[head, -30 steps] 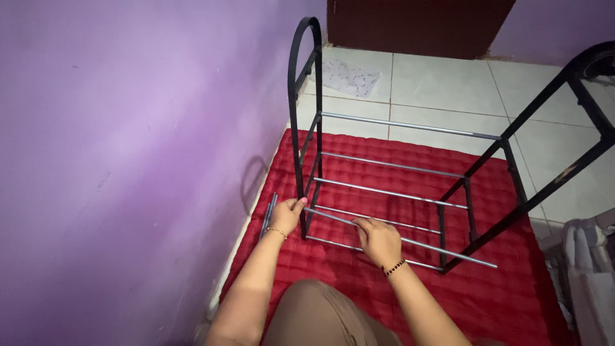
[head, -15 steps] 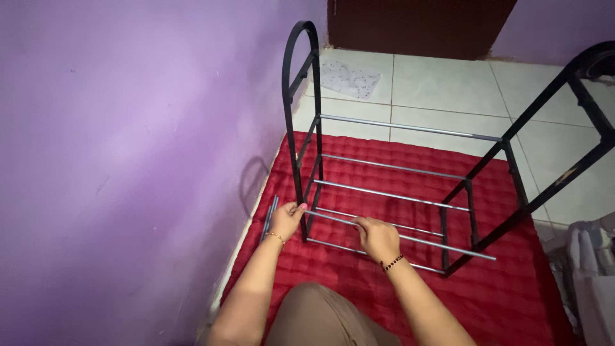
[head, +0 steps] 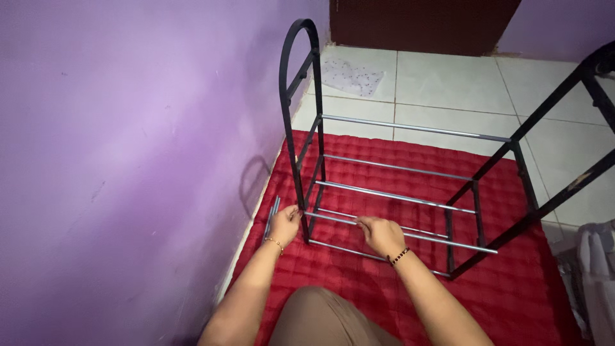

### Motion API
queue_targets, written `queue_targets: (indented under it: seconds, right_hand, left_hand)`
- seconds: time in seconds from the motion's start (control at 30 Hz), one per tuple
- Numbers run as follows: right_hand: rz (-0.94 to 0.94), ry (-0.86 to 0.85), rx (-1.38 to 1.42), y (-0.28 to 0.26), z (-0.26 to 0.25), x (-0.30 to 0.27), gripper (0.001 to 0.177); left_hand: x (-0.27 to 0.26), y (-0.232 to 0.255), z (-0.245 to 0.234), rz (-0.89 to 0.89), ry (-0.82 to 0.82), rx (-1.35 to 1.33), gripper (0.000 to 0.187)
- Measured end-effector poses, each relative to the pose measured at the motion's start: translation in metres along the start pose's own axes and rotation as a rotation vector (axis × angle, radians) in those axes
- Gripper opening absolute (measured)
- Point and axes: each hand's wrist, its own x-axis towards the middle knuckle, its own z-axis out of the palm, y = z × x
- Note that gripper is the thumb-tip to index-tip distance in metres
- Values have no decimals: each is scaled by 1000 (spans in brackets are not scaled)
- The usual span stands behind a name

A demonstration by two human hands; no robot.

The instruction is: The person assembles a metal rack by inserting horizontal silver rods into slots on two black vertical frames. They repeatedly pick up rods and slide them into place, gradually building the rack structure on a red mat.

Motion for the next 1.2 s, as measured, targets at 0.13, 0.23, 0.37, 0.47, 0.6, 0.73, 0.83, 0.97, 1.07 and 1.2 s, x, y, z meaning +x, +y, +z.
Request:
queue_targets:
  seconds: [0.13,0.23,0.37,0.47,0.6,0.73,0.83,0.97,1.07,1.2]
  right_hand:
    - [77,-121,-26,-3,-7,6,23]
    - [149,-231,33,-2,-11,13,26]
    - [210,-307,141,9,-3,25,27]
    - [249,-411,222,28,18,41,24]
    - [178,-458,495,61,53,63,21]
    - [300,-533,676,84,80,70,21]
    - [397,-598,612,89,88,69,20]
    - [343,-682,675,80,82,77,24]
    - [416,-777,598,76,65,84,24]
    - [470,-805,559,81,65,86,26]
  left_hand:
    - [0,-2,2,0,8,4,31]
    - [-3,1,1,-23,-15,-30,32]
    - [-4,8,-3,-74,-20,41,33]
    - [-4,8,-5,-21,-51,-135,34]
    - [-6,10,-9,-59,-41,-6,34]
    - [-4,10,-9,-69,-63,-28,36]
    - [-4,9,-5,-55,-62,-72,35]
    - [-4,7,-5,-36,-38,-42,37]
    - [-5,7,-8,-56,-58,-3,37]
    - [0,-1,-5,-73,-50,13,36]
